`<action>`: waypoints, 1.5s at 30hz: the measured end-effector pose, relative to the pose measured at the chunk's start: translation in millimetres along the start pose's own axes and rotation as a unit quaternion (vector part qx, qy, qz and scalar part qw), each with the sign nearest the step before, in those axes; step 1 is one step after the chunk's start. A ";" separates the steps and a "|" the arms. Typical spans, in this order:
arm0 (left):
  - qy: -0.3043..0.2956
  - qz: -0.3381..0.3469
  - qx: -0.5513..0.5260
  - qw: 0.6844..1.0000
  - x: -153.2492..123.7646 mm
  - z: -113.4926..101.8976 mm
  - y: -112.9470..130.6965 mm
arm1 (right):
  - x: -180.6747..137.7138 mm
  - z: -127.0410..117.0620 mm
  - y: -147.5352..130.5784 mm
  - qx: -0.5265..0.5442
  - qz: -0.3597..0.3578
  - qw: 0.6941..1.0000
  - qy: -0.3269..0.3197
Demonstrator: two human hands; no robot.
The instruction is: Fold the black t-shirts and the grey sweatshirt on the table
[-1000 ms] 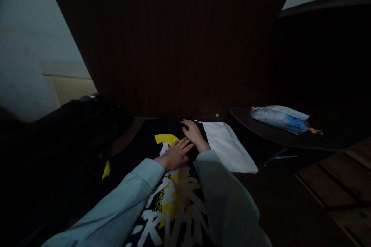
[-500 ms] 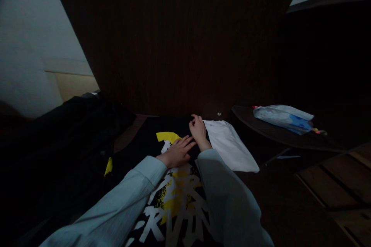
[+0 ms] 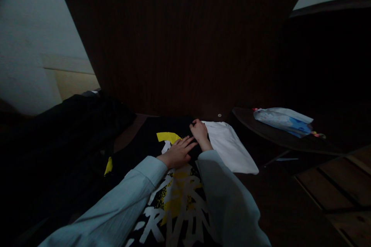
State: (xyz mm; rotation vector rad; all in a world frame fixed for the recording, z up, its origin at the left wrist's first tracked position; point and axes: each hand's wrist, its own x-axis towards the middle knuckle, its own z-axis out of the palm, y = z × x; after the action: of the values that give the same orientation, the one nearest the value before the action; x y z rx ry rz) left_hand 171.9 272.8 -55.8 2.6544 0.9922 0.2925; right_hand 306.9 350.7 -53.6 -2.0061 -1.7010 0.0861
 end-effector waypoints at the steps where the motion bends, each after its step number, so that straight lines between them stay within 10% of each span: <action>1: 0.001 -0.001 0.000 1.000 -0.2 -0.3 0.3 | 0.5 -0.1 -1.7 -0.005 0.004 1.000 -0.009; 9: 0.037 0.003 0.011 0.999 -2.0 3.0 -0.5 | -16.3 -48.1 5.2 0.227 -0.030 0.960 -0.160; 16: 0.050 0.028 0.019 0.998 -2.6 5.9 -4.7 | -143.1 -101.0 63.7 0.235 -0.117 0.959 -0.108; 27: 0.128 0.084 0.018 0.988 -24.4 -11.6 24.7 | -256.1 -129.1 123.2 0.286 0.119 0.951 0.016; 34: 0.165 0.095 -0.158 0.969 -143.2 -43.1 78.2 | -263.2 -131.3 112.1 0.177 0.123 0.976 -0.017; 40: 0.392 -0.249 -0.188 0.865 -291.4 -27.8 73.2 | -271.1 -133.0 117.2 0.188 0.177 0.966 -0.014; 45: 0.417 -0.465 -0.255 0.738 -364.8 15.4 79.3 | -289.9 -122.0 123.3 0.332 0.212 0.916 0.078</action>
State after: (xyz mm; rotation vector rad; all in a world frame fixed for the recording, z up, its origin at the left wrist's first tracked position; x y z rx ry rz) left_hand -46.3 -29.9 -74.9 1.2025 1.9577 1.3070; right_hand 400.4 26.9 -76.1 -1.7445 -0.9273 0.5569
